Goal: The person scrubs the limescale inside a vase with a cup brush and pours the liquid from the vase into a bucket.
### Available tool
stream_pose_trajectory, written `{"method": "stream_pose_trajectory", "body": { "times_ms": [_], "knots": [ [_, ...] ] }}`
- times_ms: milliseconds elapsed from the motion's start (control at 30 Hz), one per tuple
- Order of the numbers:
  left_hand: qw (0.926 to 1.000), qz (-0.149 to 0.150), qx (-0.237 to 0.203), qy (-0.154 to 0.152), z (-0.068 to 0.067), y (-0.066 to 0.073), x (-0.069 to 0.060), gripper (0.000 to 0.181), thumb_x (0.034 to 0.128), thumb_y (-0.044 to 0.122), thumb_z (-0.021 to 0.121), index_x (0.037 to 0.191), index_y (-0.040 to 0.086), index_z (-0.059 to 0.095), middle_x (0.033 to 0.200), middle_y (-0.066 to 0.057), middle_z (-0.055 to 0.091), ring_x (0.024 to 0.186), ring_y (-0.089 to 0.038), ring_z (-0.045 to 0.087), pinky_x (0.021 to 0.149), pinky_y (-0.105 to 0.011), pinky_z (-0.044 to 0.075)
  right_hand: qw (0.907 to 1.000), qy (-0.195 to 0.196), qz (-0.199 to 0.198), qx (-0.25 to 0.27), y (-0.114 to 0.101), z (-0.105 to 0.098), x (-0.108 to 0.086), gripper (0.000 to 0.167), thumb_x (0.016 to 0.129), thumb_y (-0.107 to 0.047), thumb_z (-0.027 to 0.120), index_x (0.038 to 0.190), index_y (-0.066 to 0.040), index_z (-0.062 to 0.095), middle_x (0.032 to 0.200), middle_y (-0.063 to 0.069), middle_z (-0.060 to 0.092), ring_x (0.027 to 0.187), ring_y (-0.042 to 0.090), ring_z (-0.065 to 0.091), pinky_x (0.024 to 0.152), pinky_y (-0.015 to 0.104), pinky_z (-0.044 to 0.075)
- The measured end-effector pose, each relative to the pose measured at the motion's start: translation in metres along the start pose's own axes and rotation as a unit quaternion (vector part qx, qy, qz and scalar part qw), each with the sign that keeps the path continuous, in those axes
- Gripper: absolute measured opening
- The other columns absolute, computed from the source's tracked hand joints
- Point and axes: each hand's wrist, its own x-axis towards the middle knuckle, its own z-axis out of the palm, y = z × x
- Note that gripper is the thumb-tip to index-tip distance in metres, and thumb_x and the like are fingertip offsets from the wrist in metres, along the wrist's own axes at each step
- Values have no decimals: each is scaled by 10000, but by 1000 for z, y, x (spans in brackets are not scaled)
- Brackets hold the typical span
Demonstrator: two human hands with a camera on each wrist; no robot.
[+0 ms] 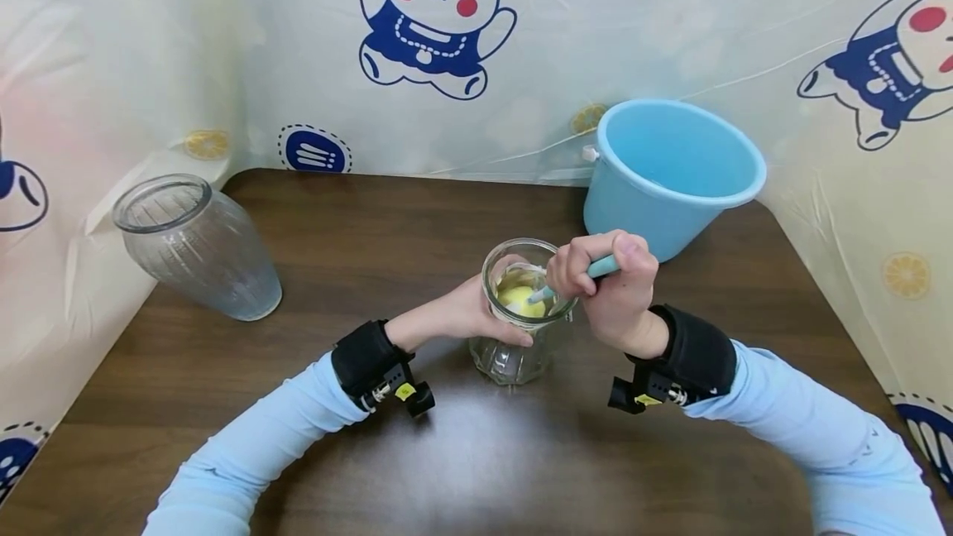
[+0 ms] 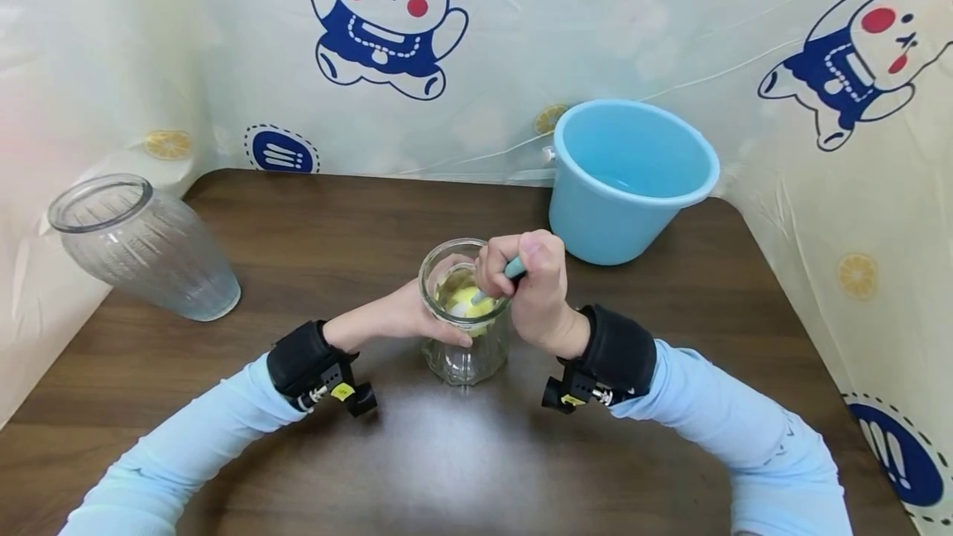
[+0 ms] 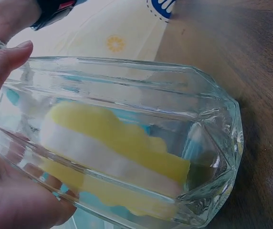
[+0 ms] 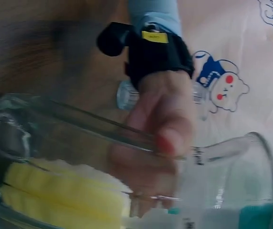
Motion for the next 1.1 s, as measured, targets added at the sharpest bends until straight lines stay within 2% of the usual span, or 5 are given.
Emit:
{"method": "stream_pose_trajectory", "body": {
  "times_ms": [267, 467, 667, 867, 1100],
  "knots": [
    [9998, 110, -185, -13, -1, -2, -1, 745, 629, -33, 780, 1235, 4, 350, 1157, -106, 490, 1027, -154, 477, 930, -304, 384, 9988, -87, -150, 459, -29, 7, 21, 486, 894, -299, 264, 462, -77, 294, 418, 9, 236, 359, 128, 257, 342, 261, 228],
    [9992, 171, -348, -33, 0, -1, 1, 796, 625, -53, 774, 1272, 0, 313, 1188, -111, 452, 1061, -161, 459, 953, -314, 373, 9956, -260, -186, 883, -56, -1, 31, 526, 889, -367, 269, 468, -56, 324, 435, 7, 266, 387, 135, 291, 384, 274, 237],
    [9988, 251, -422, -52, -1, -3, 1, 816, 623, -55, 771, 1304, 20, 327, 1237, -112, 451, 1113, -178, 458, 977, -348, 361, 9932, -489, -436, 958, -70, -15, 35, 640, 892, -460, 107, 474, -30, 329, 454, 26, 273, 399, 153, 296, 404, 280, 246],
    [9998, 180, -125, 43, -1, -2, 1, 822, 619, -19, 792, 1294, 8, 323, 1208, -109, 465, 1081, -173, 464, 977, -331, 351, 9985, -429, -198, 288, -59, -8, 34, 607, 902, -459, 200, 460, -69, 347, 444, 5, 279, 392, 127, 295, 381, 283, 236],
    [9997, 79, -210, 56, 0, 0, 0, 743, 629, -21, 785, 1229, -11, 347, 1127, -111, 504, 997, -144, 496, 909, -294, 408, 9946, -816, -251, -597, -22, 2, 25, 579, 927, -461, 256, 469, -114, 327, 443, -32, 296, 389, 102, 306, 361, 242, 247]
  ]
}}
